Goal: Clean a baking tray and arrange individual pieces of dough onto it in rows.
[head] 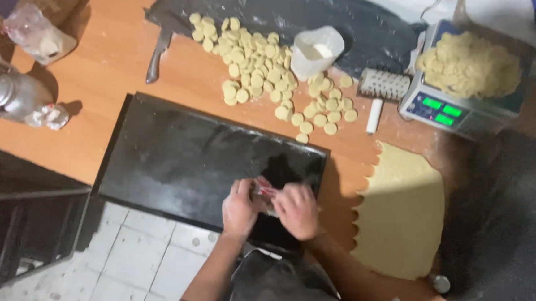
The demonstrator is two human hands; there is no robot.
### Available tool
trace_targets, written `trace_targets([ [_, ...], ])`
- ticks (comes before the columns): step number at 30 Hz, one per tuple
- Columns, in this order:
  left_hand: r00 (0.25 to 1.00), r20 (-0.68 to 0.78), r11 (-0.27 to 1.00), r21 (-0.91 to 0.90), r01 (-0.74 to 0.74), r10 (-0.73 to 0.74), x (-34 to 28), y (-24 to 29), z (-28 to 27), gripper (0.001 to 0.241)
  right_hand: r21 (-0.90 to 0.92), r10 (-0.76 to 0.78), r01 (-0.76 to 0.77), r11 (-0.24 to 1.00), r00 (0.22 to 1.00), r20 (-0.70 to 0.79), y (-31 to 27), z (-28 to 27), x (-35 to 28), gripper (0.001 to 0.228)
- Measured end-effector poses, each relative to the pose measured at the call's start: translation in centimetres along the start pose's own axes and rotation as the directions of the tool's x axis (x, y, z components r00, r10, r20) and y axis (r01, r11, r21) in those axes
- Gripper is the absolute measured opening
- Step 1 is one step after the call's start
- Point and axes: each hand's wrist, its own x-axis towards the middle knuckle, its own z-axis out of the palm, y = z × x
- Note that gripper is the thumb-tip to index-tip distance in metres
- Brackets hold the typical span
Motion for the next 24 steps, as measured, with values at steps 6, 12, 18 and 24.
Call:
trace_targets([
  [6, 0.941, 0.311, 0.989, 0.020, -0.148, 0.134, 3.8, -2.8, -0.7, 0.019, 0.015, -0.125, 0.124, 0.992, 0.986, 0.109, -3.5, 6.3, -0.1, 0.028],
  [12, 0.671, 0.170, 0.665, 0.099, -0.741, 0.722, 4.9, -5.7, -2.2, 0.005, 0.231, 0.534, -0.542, 0.808, 0.839, 0.104, -2.0, 14.4, -1.8, 0.030],
  [18, 0.522, -0.024, 0.520, -0.068, -0.851, 0.852, 8.6, -3.9, -8.3, 0.015, -0.027, 0.572, -0.606, 0.795, 0.763, -0.301, -1.6, 21.1, 0.6, 0.033],
  [24, 0.695, -0.002, 0.673, -0.246, -0.697, 0.719, 7.2, -6.4, -13.6, 0.009, 0.589, 0.437, -0.345, 0.731, 0.899, -0.016, -4.3, 17.4, 7.0, 0.052],
])
